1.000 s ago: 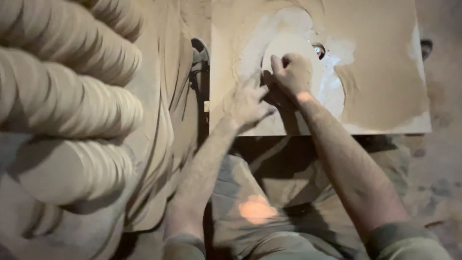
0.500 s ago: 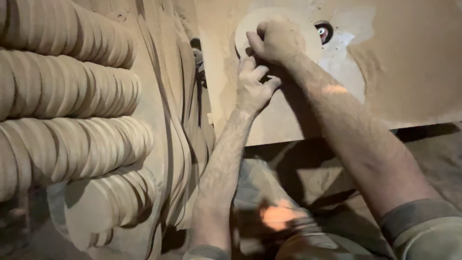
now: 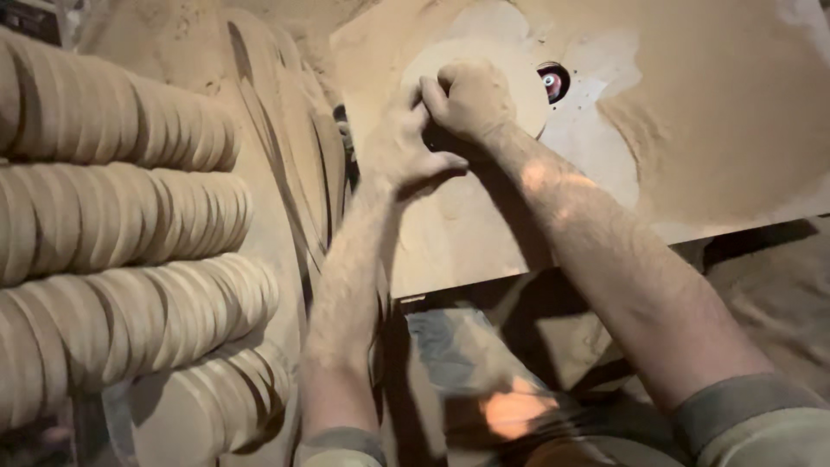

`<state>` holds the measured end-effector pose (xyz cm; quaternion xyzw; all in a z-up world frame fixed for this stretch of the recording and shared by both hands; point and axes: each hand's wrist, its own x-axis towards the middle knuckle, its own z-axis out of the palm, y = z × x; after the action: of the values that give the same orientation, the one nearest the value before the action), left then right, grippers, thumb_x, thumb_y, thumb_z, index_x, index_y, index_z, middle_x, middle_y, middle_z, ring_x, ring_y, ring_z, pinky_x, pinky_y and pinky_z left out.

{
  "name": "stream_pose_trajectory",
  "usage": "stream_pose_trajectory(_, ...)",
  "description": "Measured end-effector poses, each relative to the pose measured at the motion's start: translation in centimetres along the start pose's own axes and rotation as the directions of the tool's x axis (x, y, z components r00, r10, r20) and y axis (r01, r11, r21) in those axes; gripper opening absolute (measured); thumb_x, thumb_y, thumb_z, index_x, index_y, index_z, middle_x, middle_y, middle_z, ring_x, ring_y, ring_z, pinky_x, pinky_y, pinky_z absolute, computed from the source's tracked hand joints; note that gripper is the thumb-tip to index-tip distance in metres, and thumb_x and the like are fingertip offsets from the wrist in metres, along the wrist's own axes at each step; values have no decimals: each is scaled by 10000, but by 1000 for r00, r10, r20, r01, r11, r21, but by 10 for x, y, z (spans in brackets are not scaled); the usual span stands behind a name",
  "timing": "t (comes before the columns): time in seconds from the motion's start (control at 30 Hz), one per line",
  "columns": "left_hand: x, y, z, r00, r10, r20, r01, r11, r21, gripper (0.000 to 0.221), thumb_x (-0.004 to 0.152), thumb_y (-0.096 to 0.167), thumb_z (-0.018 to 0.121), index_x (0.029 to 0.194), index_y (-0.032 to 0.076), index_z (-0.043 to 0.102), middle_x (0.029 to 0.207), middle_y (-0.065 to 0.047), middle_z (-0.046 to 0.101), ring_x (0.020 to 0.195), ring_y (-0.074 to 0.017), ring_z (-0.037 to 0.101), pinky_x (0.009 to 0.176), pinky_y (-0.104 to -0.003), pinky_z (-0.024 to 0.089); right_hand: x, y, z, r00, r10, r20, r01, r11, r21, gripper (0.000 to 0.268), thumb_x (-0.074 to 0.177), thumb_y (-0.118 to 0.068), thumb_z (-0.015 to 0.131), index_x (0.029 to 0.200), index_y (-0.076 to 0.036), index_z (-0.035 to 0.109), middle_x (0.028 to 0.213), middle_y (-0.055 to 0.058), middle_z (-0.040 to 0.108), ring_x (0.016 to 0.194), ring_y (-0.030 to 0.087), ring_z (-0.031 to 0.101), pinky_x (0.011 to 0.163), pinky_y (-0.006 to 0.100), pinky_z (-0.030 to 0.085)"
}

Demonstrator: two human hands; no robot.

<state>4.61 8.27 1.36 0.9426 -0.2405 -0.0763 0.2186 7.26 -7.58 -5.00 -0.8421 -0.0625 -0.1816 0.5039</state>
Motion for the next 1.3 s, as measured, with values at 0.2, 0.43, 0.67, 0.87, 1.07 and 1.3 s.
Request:
stream_pose_trajectory(0.2,63,-40,5,886,452,100,-463,852,247,1518,340,636,1083,1524,12,368,1594,-296,332,1444,-517,297,1169,-526,247,2,3,-1,999,-33,-17,34,998,58,343,922,-322,684,700,-65,723,696,155,693,667,360,677,640,473,537)
stream_pose_trajectory(0.43,30,-14,19,994,-85,-74,82,996,-46,1426,435,593,968,1575,45,309,1570,-197,434,1474,-360,431,1254,-475,373,19,14,10,974,50,221,-84,986,146,372,993,-371,638,789,-75,735,689,176,664,580,359,639,583,479,505)
stream_pose_trajectory(0.67,38,44,68,895,-311,-320,385,901,200,1031,536,420,868,1359,-84,505,1465,-256,367,1364,-463,300,1141,-634,225,44,42,12,983,-45,175,53,998,-39,360,925,-396,686,760,-84,762,669,171,667,581,366,648,555,479,515)
stream_pose_trajectory(0.87,33,65,76,849,-424,-315,502,834,230,540,647,381,797,986,-37,751,1508,-267,303,1381,-507,273,1096,-704,220,39,40,11,992,-46,114,55,995,-82,377,954,-391,682,763,-73,752,690,182,666,604,384,650,585,484,518)
stream_pose_trajectory(1.07,-18,78,90,807,-464,-366,539,832,133,551,676,344,764,1081,-28,731,1501,-255,318,1332,-509,306,1100,-695,235,-5,14,3,985,-32,168,43,997,-63,377,931,-374,679,748,-51,743,700,213,654,612,409,638,579,487,519)
stream_pose_trajectory(1.3,-45,115,117,704,-390,-593,648,695,312,683,688,327,744,1251,-53,680,1499,-265,288,1335,-490,279,1069,-628,241,-55,-17,-29,980,173,103,-172,985,-11,410,935,-386,694,756,-19,728,687,236,632,599,399,635,590,479,498)
